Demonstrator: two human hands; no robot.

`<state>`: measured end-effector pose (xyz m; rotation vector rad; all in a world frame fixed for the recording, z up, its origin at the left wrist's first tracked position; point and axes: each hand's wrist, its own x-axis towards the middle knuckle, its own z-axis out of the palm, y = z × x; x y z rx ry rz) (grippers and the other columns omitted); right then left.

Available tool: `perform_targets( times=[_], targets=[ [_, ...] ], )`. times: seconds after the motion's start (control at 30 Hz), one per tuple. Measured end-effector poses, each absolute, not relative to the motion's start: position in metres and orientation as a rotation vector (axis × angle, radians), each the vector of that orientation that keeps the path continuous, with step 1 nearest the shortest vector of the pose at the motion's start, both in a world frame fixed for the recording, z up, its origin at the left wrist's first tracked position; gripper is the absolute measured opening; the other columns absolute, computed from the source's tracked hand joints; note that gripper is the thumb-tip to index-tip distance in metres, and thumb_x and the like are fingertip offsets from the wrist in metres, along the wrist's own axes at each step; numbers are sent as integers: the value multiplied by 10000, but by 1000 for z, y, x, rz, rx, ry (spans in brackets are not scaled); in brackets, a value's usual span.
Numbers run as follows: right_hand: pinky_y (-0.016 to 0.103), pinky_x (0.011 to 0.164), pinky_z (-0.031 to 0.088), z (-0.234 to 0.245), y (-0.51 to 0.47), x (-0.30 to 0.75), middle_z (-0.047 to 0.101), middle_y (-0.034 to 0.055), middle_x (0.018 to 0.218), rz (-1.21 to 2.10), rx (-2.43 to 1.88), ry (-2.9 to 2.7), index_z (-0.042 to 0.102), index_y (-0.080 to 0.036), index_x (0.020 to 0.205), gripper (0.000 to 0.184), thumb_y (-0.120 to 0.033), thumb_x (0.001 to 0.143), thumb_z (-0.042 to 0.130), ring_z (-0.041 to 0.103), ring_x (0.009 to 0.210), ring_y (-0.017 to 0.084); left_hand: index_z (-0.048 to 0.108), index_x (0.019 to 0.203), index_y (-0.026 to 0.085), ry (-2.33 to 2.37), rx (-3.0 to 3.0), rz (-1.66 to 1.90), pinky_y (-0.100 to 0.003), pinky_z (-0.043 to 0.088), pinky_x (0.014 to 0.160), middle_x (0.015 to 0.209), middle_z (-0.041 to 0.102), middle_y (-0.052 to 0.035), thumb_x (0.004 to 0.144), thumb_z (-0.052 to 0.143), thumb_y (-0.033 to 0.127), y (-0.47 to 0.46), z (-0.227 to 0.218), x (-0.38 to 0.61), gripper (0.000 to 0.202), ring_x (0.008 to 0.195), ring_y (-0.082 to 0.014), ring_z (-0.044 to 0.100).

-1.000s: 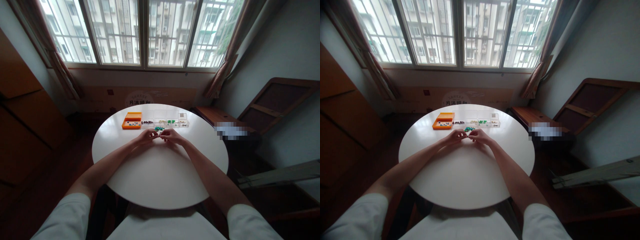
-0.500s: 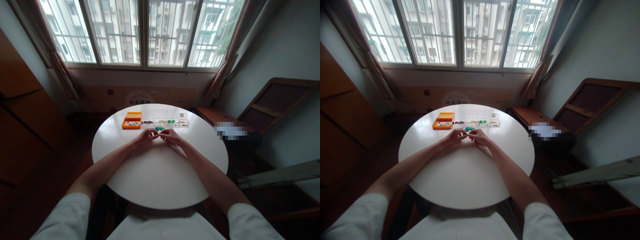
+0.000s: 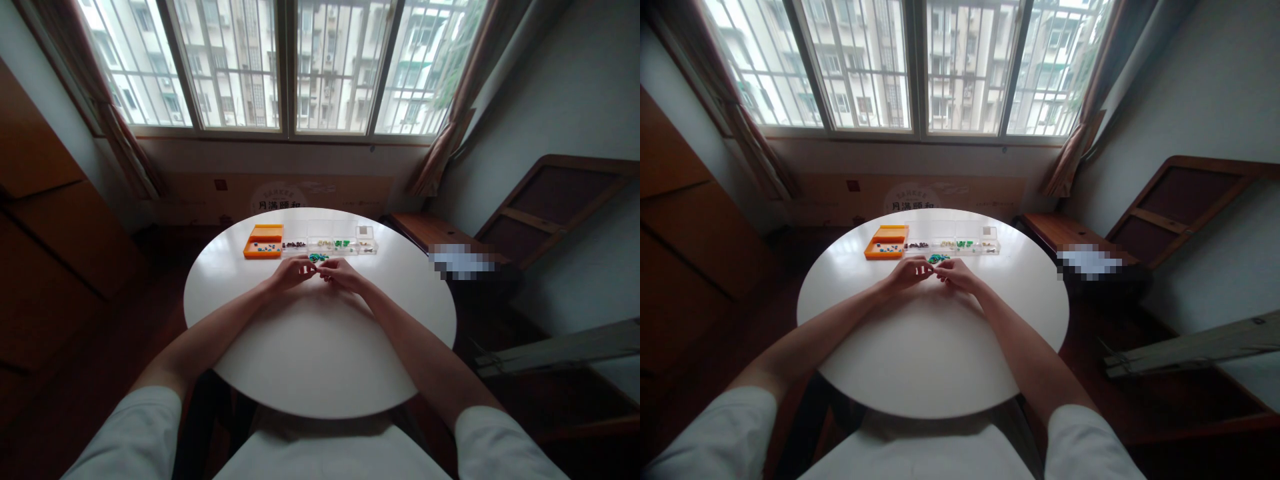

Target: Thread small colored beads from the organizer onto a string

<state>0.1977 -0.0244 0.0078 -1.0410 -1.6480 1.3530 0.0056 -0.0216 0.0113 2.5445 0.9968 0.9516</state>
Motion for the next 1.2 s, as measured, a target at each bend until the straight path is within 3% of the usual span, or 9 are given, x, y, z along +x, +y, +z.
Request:
perform_targets(
  times=[1.2],
  targets=[
    [198, 424, 338, 8, -25, 196, 573, 8, 532, 1344, -1038, -1686, 652, -93, 673, 241, -334, 673, 644, 472, 452, 69, 694, 865, 174, 870, 2534, 1015, -167, 416, 537, 745, 602, -26, 816, 551, 310, -18, 5, 6, 204, 572, -62, 537]
  ],
)
